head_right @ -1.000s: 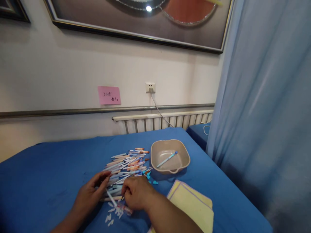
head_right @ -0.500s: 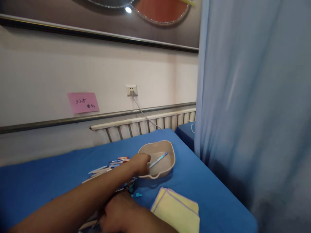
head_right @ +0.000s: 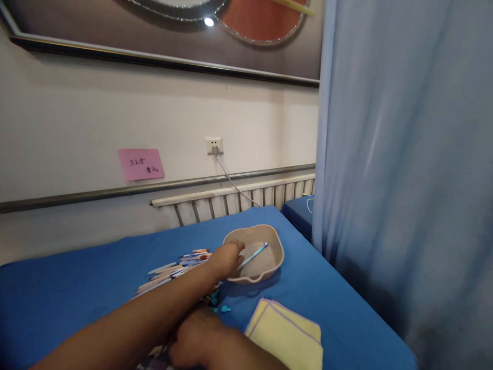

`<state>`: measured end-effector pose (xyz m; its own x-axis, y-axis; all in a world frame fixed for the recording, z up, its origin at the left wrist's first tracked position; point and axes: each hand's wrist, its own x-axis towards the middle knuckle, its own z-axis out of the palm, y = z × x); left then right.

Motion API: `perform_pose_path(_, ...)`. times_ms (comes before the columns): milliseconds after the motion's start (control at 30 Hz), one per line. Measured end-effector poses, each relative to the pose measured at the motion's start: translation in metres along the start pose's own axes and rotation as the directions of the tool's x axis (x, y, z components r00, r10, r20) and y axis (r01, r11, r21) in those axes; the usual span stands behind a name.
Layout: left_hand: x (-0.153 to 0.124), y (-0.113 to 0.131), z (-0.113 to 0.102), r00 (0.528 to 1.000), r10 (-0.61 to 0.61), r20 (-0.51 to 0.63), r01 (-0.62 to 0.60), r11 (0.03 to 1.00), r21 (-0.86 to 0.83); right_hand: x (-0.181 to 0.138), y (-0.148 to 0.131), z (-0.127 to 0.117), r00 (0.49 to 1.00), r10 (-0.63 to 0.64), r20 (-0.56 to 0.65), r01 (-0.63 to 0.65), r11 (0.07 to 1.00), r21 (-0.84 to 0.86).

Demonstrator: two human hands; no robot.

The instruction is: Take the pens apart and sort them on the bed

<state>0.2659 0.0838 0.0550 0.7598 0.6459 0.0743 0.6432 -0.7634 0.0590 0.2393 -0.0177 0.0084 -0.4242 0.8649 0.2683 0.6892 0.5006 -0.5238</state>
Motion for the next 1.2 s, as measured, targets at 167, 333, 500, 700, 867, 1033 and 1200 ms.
perform_pose_path(167,-0.065,-0.024,-0.037,0.984,-0.054,-0.170,0.032,0.991,-0.134,-0.002,0.008,0.006,0.993,0.097,-0.061,-0.090,0.991,0.097)
perform_pose_path(333,-0.179,-0.067,-0.036,0.940,-0.233,-0.248,0.119,0.908,-0.401,-0.005,0.012,0.015,0.985,0.067,-0.157,-0.035,0.979,0.199)
perform_pose_path(500,-0.280,-0.087,-0.007,0.951,-0.303,-0.055,0.259,0.884,-0.389,-0.007,0.018,0.021,0.981,0.089,-0.170,-0.044,0.967,0.253)
perform_pose_path(700,-0.312,-0.075,-0.003,0.990,-0.135,-0.031,0.121,0.952,-0.280,-0.011,0.019,0.020,0.975,0.139,-0.176,-0.088,0.959,0.269)
perform_pose_path(867,-0.294,-0.067,0.010,0.996,-0.063,-0.070,0.044,0.970,-0.240,-0.013,0.022,0.017,0.972,0.143,-0.184,-0.092,0.960,0.264)
perform_pose_path(1033,-0.270,-0.066,0.024,0.997,-0.055,-0.052,0.045,0.983,-0.176,-0.012,0.025,0.017,0.965,0.116,-0.234,-0.058,0.969,0.241)
perform_pose_path(1200,-0.263,-0.070,0.024,0.995,-0.077,-0.058,0.063,0.977,-0.203,-0.011,0.030,0.018,0.959,0.126,-0.254,-0.060,0.966,0.252)
